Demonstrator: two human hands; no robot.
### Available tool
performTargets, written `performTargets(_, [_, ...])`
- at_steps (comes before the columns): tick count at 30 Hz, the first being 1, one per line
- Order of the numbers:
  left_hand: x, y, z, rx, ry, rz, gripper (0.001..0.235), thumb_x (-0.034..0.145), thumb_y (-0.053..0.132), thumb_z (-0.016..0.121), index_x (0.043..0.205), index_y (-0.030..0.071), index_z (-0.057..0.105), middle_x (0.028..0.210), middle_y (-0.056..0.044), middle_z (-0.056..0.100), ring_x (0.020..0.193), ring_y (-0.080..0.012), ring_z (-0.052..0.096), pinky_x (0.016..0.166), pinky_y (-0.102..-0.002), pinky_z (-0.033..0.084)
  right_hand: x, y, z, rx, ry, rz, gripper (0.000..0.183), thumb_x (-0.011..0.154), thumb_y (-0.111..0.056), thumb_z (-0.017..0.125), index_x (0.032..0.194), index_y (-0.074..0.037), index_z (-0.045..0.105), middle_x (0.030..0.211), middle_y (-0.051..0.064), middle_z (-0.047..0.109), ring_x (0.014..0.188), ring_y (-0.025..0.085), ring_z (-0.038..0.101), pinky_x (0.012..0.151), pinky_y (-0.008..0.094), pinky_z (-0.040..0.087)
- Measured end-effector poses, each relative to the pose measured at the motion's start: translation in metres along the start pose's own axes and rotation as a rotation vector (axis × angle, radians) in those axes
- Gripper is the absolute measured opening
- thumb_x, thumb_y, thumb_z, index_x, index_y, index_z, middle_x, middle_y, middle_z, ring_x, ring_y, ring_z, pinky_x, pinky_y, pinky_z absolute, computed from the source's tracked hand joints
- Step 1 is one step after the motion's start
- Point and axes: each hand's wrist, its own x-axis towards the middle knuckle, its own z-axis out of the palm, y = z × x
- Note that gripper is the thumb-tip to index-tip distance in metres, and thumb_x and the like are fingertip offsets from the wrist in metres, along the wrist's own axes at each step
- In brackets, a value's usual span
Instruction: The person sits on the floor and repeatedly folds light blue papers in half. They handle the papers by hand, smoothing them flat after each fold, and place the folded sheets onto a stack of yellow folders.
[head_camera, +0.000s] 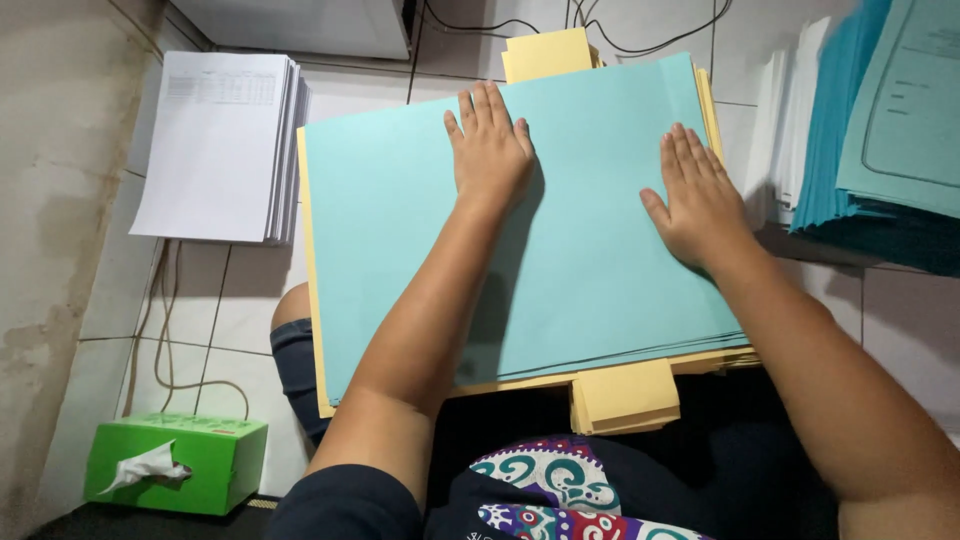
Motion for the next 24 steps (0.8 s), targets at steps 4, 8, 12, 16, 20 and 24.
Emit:
performTargets(4, [-0.003,-0.001,-0.004,0.006,-0.035,0.0,0.067,0.107,0.04,0.025,0.162,0.002,0.015,0.17,-0.012,0.019,0.157,-0.033,0.012,0.126,-0.056,0.008,-0.059,0.0,0.027,-0.008,0.11,-0.062,0.077,0.106,-0.045,0.029,0.164,0.0,0.007,0.173,0.017,0.006,0.159,0.03,0.008,0.128,0.043,0.008])
performTargets(8, [-0.005,0.0,-0.002,0.017,0.018,0.001,0.067,0.107,0.041,0.028,0.162,0.003,0.019,0.17,-0.013,0.017,0.157,-0.0352,0.014,0.125,-0.059,0.01,-0.109,-0.011,0.036,-0.008,0.2,-0.059,0.077,0.105,-0.046,0.033,0.164,-0.001,0.014,0.172,0.017,0.014,0.158,0.03,0.015,0.127,0.044,0.014])
performTargets(12, [0.009,0.004,0.04,0.179,0.206,0.212,0.06,0.098,0.014,0.043,0.156,0.003,0.035,0.166,-0.021,0.024,0.15,-0.0465,0.029,0.115,-0.067,0.031,-0.139,-0.015,0.041,0.091,0.269,-0.037,0.078,0.101,-0.047,0.044,0.164,-0.004,0.024,0.172,0.014,0.021,0.158,0.028,0.021,0.126,0.048,0.017])
performTargets(16, [0.03,0.065,0.034,0.191,0.156,0.433,0.073,0.087,-0.001,0.05,0.157,0.003,0.031,0.165,-0.019,0.028,0.153,-0.0406,0.025,0.119,-0.062,0.029,-0.163,-0.009,0.023,0.138,0.174,-0.107,0.08,0.1,-0.057,0.042,0.161,-0.007,0.028,0.171,0.014,0.021,0.159,0.025,0.016,0.127,0.048,0.01])
performTargets(20, [0.073,0.12,0.049,0.067,0.111,0.475,0.063,0.095,0.009,0.039,0.157,0.001,0.028,0.164,-0.017,0.032,0.153,-0.0355,0.026,0.124,-0.054,0.024,-0.187,0.006,0.021,0.078,0.173,-0.173,0.115,0.075,-0.079,0.062,0.164,-0.017,0.025,0.172,0.01,0.02,0.159,0.029,0.012,0.123,0.064,0.001])
performTargets(24, [0.078,0.141,0.059,-0.103,0.117,0.468,0.037,0.093,0.022,0.042,0.121,0.004,0.058,0.114,-0.016,0.062,0.112,-0.0338,0.056,0.116,-0.059,0.029,-0.2,0.013,0.031,0.048,0.253,-0.192,0.123,0.065,-0.074,0.077,0.163,-0.019,0.028,0.173,0.01,0.018,0.161,0.031,0.013,0.123,0.068,0.004])
